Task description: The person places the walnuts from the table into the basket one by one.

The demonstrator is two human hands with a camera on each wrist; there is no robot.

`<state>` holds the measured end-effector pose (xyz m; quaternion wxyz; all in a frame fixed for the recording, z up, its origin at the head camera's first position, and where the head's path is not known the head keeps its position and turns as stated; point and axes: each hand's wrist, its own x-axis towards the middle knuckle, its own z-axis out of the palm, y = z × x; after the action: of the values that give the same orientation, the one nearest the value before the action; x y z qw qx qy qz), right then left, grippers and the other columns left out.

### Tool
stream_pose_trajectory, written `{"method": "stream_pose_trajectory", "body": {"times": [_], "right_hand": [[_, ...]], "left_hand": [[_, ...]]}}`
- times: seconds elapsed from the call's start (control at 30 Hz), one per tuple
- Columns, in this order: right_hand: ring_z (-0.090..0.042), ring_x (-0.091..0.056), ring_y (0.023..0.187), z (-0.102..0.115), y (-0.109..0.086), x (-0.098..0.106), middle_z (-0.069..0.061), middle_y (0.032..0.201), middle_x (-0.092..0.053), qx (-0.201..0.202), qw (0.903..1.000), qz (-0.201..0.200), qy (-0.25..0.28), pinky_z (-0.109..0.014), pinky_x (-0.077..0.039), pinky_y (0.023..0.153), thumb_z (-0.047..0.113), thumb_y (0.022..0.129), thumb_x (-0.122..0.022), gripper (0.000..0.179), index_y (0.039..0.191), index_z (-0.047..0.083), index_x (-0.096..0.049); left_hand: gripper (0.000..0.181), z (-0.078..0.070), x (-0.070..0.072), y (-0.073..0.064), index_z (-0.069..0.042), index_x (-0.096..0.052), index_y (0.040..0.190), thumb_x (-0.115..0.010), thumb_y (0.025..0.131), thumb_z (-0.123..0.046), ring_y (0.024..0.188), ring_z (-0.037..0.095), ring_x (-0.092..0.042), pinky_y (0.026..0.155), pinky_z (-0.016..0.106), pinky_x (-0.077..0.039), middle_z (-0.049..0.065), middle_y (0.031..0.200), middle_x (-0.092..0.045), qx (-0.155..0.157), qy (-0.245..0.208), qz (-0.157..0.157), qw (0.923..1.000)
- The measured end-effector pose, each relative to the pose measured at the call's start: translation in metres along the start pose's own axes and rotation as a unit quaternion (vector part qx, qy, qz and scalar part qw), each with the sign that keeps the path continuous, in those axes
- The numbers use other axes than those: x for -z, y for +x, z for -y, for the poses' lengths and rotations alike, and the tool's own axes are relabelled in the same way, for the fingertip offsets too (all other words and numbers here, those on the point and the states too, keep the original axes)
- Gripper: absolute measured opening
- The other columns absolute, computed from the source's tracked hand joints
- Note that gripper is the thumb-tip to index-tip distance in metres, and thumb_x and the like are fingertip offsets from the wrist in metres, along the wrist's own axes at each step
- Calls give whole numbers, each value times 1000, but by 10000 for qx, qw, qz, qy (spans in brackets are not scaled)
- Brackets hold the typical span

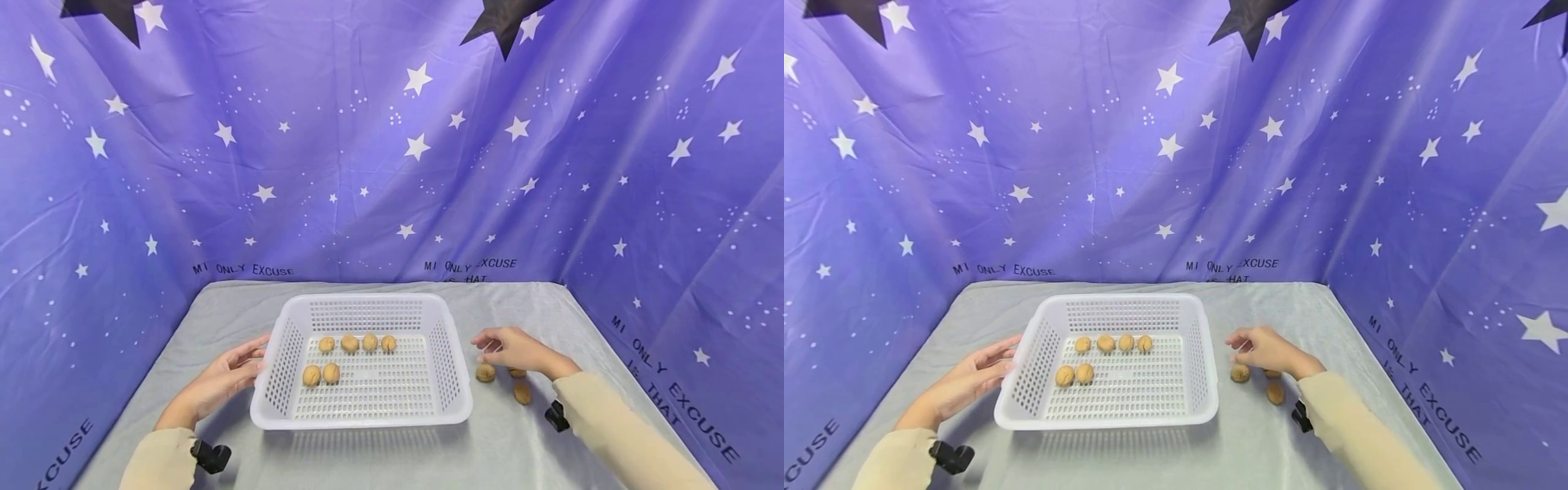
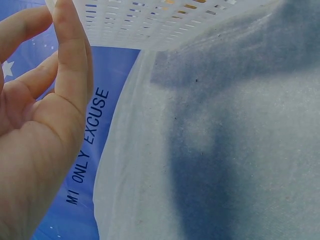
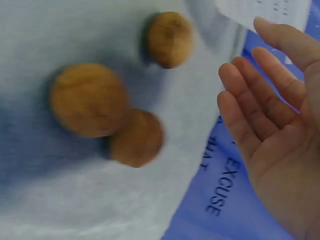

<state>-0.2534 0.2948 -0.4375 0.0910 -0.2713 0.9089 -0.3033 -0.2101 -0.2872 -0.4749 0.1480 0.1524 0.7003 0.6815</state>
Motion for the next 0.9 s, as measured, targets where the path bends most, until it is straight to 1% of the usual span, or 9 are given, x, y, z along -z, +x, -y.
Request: {"method": "stream_pose_trajectory", "body": {"times": [0.1, 0.23, 0.3, 0.43, 0.53, 0.7, 0.8, 0.9], "right_hand": [[-27, -68, 96, -7, -5, -8, -13, 107, -71, -202, 9997, 118, 50, -36, -57, 82, 25, 89, -77, 39, 116, -2, -69], [-25, -68, 95, -13, -11, -16, -6, 102, -72, -300, 9992, 271, 20, -40, -57, 84, 25, 88, -79, 33, 110, 2, -71], [-22, -68, 94, -15, -13, -19, -3, 100, -72, -306, 9991, 304, -25, -39, -56, 83, 25, 88, -79, 30, 108, 3, -72], [-18, -68, 91, -16, -14, -21, 1, 98, -73, -319, 9990, 287, -108, -35, -56, 80, 26, 88, -79, 26, 104, 6, -74], [-16, -67, 89, -15, -14, -21, 3, 95, -72, -307, 9991, 283, -111, -34, -56, 79, 25, 87, -79, 24, 103, 7, -74], [-11, -64, 84, -12, -12, -13, 6, 91, -71, -203, 9995, 120, -232, -32, -55, 77, 27, 87, -79, 24, 102, 9, -75], [-9, -63, 82, -7, -10, -1, 7, 90, -69, -208, 9989, -110, -395, -28, -54, 75, 28, 87, -80, 26, 104, 9, -75], [-12, -63, 85, 2, -7, 13, 5, 93, -70, -130, 9983, -310, -486, -30, -55, 75, 28, 87, -80, 29, 106, 7, -74]], "left_hand": [[62, 0, 0, 0, 8, -20, 155, -52, 102, -1, 113, 20, -62, 94, 36, -54, 25, 136, -48, -24, -43, 9, 10000], [62, 0, -1, 0, 7, -20, 155, -52, 102, 0, 113, 19, -62, 95, 36, -54, 21, 135, -50, -6, -83, 14, 10000], [63, 0, -1, 0, 7, -20, 155, -52, 102, -1, 112, 18, -62, 94, 36, -54, 19, 134, -51, 19, -48, 3, 10000], [63, 0, -1, 0, 7, -20, 156, -52, 102, -2, 112, 18, -62, 93, 36, -55, 22, 136, -50, 36, 21, -26, 10000], [63, 1, 0, 0, 7, -20, 156, -52, 102, -1, 112, 18, -62, 93, 36, -55, 22, 136, -49, 33, 20, -29, 10000], [63, 1, 0, 0, 8, -20, 155, -52, 102, -1, 112, 18, -62, 94, 36, -54, 19, 135, -50, 24, -14, -14, 10000], [63, 1, 0, 0, 8, -20, 155, -52, 102, -1, 113, 18, -62, 95, 36, -54, 19, 135, -50, 21, -35, -9, 10000], [63, 1, 1, 0, 8, -19, 155, -52, 102, -2, 113, 19, -62, 95, 35, -54, 21, 136, -50, 20, -33, -7, 10000]]}}
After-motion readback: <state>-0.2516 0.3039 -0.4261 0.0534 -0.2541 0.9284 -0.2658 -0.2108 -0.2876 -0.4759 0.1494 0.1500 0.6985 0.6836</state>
